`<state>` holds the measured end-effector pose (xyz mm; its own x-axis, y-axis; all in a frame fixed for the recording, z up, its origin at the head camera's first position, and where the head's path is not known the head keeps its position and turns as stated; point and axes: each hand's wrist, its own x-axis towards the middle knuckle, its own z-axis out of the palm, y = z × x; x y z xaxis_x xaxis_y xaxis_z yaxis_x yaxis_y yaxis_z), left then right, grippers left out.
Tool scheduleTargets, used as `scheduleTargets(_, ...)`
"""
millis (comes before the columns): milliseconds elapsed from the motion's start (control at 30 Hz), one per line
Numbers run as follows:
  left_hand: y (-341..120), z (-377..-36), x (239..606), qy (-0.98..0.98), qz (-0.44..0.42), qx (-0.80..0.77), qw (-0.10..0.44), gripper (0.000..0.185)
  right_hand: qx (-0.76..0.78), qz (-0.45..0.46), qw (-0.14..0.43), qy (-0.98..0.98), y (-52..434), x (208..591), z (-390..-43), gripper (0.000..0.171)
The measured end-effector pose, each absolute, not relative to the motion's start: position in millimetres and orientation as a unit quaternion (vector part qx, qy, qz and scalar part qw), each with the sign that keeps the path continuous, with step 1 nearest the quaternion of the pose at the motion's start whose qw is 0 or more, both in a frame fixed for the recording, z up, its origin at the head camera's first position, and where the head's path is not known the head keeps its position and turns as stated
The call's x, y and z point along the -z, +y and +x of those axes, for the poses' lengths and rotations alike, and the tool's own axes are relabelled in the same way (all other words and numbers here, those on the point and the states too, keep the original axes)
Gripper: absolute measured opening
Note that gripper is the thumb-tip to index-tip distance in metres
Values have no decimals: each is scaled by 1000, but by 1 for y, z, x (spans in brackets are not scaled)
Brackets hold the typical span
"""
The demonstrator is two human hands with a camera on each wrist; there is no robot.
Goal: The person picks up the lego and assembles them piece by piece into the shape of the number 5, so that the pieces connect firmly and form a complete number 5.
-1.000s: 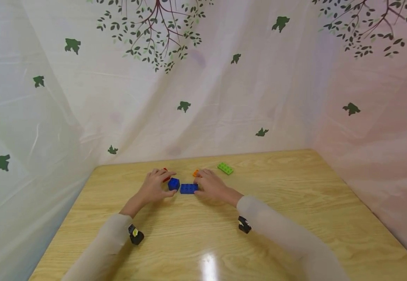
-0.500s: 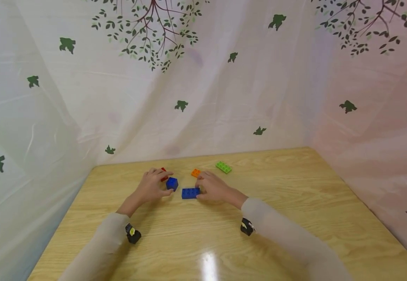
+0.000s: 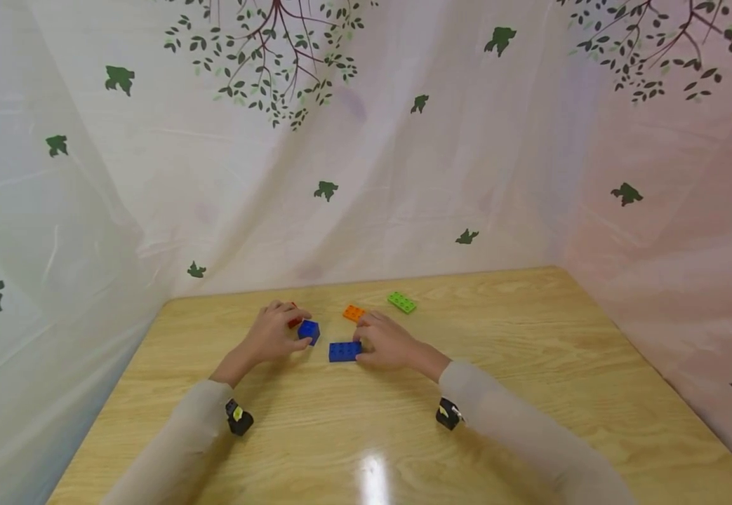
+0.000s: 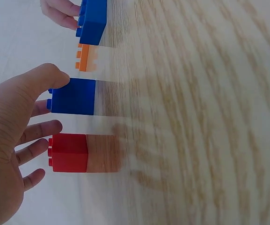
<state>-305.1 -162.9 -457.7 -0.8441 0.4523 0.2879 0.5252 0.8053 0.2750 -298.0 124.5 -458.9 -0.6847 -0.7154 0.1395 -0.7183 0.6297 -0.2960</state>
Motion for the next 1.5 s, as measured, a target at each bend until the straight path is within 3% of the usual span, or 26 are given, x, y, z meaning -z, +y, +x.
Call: scheduleTargets(1500, -161, -307, 456, -948, -250, 175, 84, 40, -185, 382, -33, -905, 131, 466, -290, 34)
